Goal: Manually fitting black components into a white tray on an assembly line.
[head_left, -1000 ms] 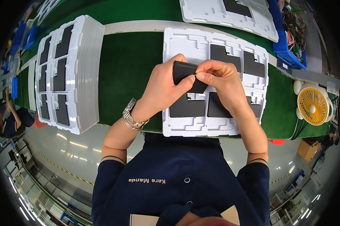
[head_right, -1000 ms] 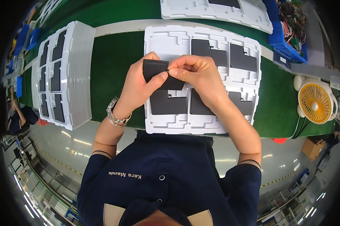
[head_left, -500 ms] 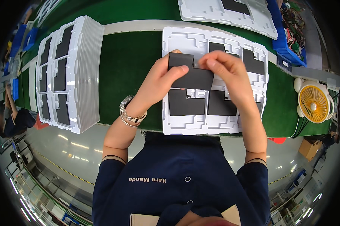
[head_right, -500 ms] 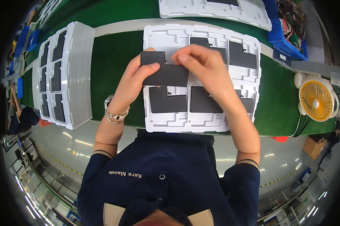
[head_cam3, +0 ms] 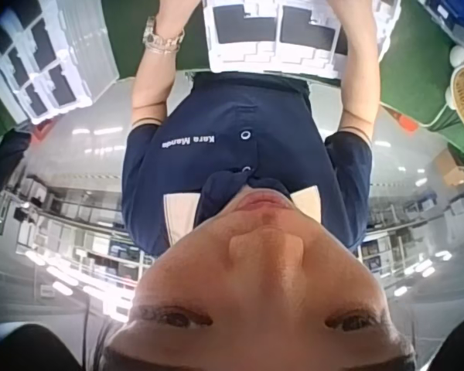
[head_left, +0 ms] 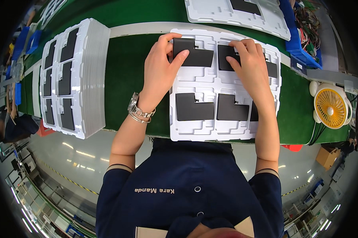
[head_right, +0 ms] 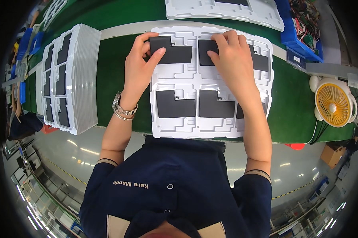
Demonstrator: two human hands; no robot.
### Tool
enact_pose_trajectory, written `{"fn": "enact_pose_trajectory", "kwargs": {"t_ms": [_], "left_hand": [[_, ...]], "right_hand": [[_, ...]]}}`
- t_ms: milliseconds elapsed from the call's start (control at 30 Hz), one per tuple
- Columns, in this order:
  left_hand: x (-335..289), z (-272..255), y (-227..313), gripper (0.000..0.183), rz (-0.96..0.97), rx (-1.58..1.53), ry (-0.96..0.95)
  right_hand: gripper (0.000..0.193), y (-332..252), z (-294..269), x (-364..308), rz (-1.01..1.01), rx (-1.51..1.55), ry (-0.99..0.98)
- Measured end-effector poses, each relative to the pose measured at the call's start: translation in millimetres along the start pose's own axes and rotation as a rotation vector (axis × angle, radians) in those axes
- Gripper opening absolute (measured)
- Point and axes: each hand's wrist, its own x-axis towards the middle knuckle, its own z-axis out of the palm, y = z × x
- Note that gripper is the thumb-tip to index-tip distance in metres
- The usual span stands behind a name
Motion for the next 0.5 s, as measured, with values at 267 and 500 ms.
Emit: {"fn": "enact_pose_trajectory", "kwargs": {"t_ms": [267,500], "left_hand": [[0,7,-3,0.047,0.304,0.247,0.207],[-25,6,27,0.036,0.136,-0.320,-0.317]], "right_hand": [[0.018,-4,-18,3,0.141,0.304,0.064],[0.013,-46,-26,-7,0.136,0.902,0.023]]}}
